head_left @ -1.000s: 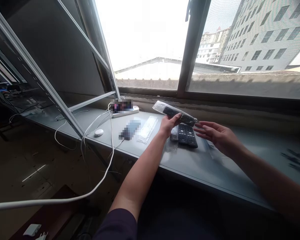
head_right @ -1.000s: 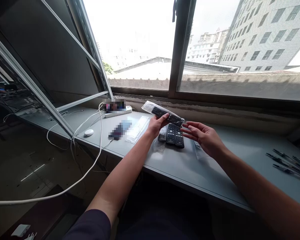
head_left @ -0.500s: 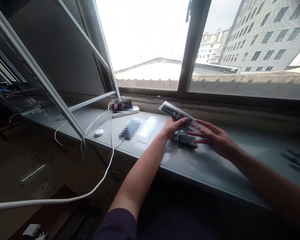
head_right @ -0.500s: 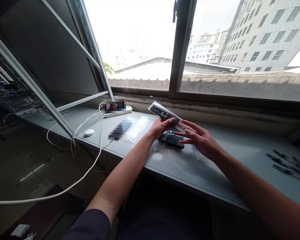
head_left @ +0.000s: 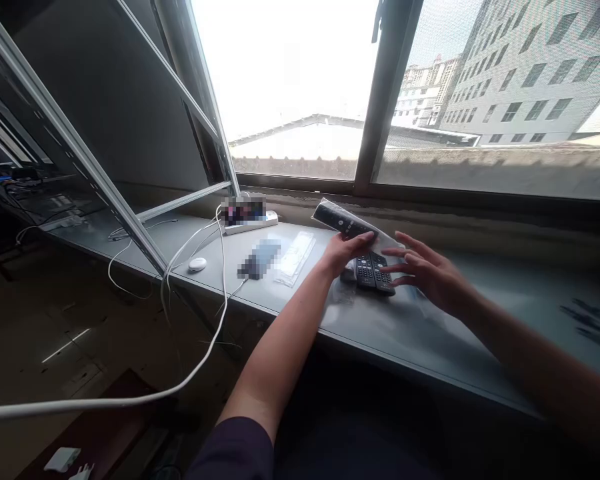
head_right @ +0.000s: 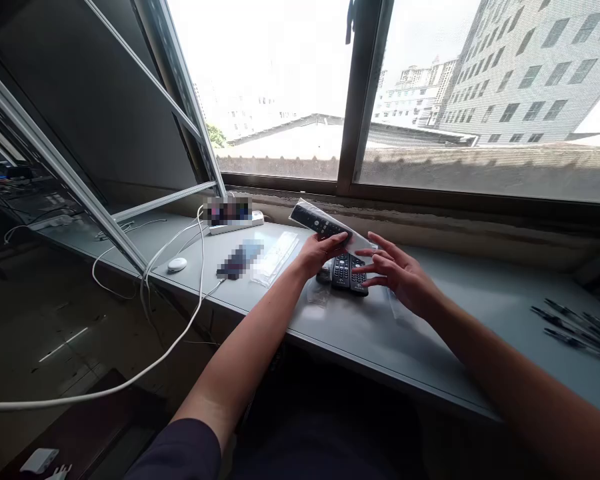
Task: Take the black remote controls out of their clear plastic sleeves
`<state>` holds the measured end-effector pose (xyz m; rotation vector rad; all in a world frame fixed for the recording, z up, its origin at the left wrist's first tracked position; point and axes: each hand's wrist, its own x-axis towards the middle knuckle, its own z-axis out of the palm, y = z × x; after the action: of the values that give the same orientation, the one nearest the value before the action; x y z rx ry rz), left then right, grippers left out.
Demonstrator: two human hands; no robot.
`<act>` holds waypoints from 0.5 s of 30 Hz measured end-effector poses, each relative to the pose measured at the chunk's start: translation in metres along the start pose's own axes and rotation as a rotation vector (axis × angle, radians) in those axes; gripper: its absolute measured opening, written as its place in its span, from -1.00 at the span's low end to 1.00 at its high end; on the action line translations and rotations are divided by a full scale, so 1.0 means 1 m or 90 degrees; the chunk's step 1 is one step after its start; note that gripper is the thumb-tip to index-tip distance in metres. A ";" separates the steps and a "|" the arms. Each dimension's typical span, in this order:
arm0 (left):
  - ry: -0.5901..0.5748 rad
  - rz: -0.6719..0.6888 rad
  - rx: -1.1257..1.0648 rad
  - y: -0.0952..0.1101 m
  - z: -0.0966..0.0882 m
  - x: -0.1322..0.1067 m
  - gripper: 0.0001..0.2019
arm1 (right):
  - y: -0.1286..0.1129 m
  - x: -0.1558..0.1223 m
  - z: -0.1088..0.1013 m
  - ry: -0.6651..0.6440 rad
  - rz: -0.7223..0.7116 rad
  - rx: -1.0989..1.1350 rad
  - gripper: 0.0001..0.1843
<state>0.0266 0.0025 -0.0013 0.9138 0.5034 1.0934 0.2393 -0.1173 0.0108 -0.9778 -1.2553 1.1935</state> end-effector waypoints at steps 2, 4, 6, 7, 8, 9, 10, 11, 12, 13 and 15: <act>0.027 0.009 -0.003 0.002 0.001 0.000 -0.64 | 0.002 0.003 -0.003 0.060 -0.028 0.000 -0.25; 0.044 0.013 -0.006 0.003 0.002 0.001 -0.65 | 0.003 0.005 -0.005 0.111 -0.058 -0.022 -0.33; 0.057 0.016 -0.008 0.002 0.003 0.001 -0.66 | 0.005 0.006 -0.007 0.130 -0.077 -0.051 -0.48; 0.060 0.018 -0.009 0.002 0.003 0.000 -0.67 | 0.006 0.007 -0.007 0.125 -0.081 -0.061 -0.54; 0.057 0.019 -0.009 0.001 0.004 0.000 -0.68 | 0.006 0.007 -0.007 0.111 -0.081 -0.066 -0.59; 0.047 0.017 -0.007 0.000 0.004 0.000 -0.68 | 0.008 0.007 -0.007 0.095 -0.080 -0.066 -0.62; 0.031 0.014 -0.005 0.000 0.004 0.000 -0.68 | 0.009 0.007 -0.006 0.081 -0.079 -0.065 -0.63; 0.012 0.007 -0.004 -0.001 0.004 -0.001 -0.67 | 0.009 0.007 -0.005 0.074 -0.080 -0.063 -0.63; -0.008 0.000 -0.002 -0.001 0.004 -0.001 -0.65 | 0.010 0.007 -0.004 0.071 -0.081 -0.062 -0.63; -0.025 -0.005 0.000 -0.001 0.003 -0.001 -0.64 | 0.010 0.006 -0.002 0.071 -0.082 -0.061 -0.62; -0.040 -0.009 0.014 -0.001 0.001 -0.001 -0.61 | 0.008 0.006 0.002 0.068 -0.073 -0.053 -0.58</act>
<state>0.0282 0.0013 -0.0018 0.9600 0.4707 1.0444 0.2365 -0.1106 0.0036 -1.0029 -1.2666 0.9945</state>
